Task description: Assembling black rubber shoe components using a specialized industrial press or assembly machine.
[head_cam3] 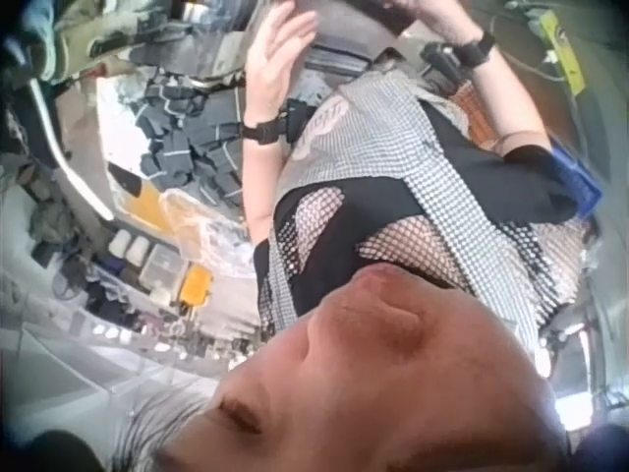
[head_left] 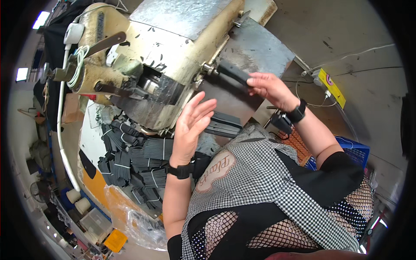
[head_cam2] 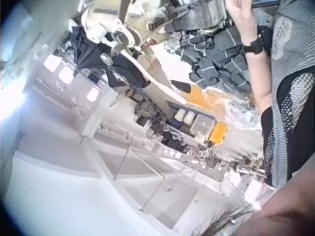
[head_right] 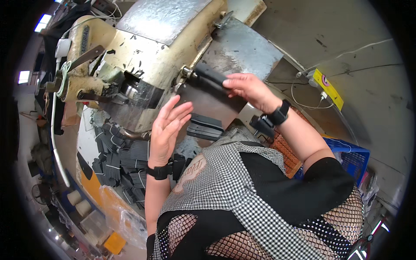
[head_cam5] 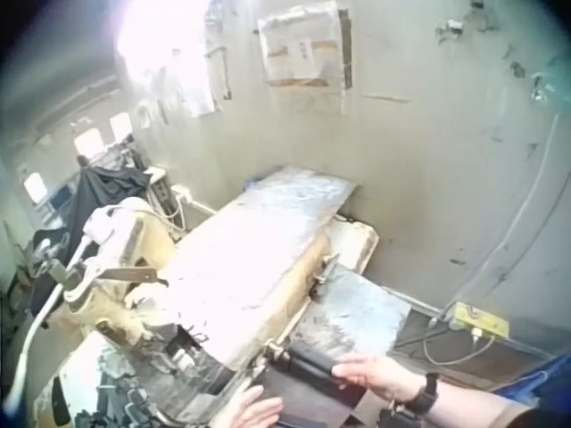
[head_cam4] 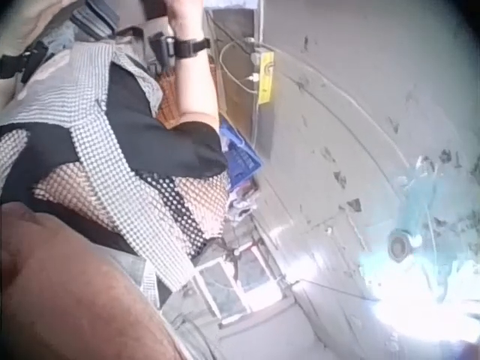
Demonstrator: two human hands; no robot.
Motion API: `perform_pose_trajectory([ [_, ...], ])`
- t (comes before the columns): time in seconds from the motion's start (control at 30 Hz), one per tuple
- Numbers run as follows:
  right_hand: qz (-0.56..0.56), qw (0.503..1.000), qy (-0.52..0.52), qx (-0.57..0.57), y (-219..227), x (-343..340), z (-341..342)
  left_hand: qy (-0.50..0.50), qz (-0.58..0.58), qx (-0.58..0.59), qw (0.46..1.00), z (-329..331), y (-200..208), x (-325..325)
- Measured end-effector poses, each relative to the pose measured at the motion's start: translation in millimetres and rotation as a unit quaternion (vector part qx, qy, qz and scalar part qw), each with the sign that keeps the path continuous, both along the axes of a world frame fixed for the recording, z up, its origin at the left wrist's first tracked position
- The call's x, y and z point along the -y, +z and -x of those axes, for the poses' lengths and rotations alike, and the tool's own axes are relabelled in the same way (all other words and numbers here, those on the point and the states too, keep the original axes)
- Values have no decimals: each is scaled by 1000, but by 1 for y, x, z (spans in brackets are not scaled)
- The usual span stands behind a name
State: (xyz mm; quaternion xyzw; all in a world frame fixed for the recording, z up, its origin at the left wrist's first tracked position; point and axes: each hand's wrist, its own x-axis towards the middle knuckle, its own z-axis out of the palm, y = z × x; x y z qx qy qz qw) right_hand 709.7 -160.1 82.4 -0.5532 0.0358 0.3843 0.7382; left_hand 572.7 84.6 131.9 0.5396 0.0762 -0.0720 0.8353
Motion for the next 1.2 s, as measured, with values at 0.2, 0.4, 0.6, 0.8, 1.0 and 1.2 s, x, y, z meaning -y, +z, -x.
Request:
perform_pose_trajectory([
  [0.2, 107, 993, -27, -44, -19, 24, -37, -26, -92, -25, 995, 8, -4, 1],
  [0.4, 191, 981, -10, 32, -14, 27, -39, -27, -147, -43, 988, 20, -7, -3],
  [0.6, 255, 963, -16, 88, -15, 31, -35, 32, -260, -54, 964, 44, -25, -15],
  [0.8, 357, 852, 24, 381, 14, 18, 15, -10, -495, 0, 869, 69, -35, -17],
  [1.0, 226, 832, 147, 485, -6, -28, 72, -7, -547, 102, 831, 56, -54, -10],
  [1.2, 254, 834, 147, 467, -19, -33, 85, -23, -585, 127, 801, 53, -59, -3],
])
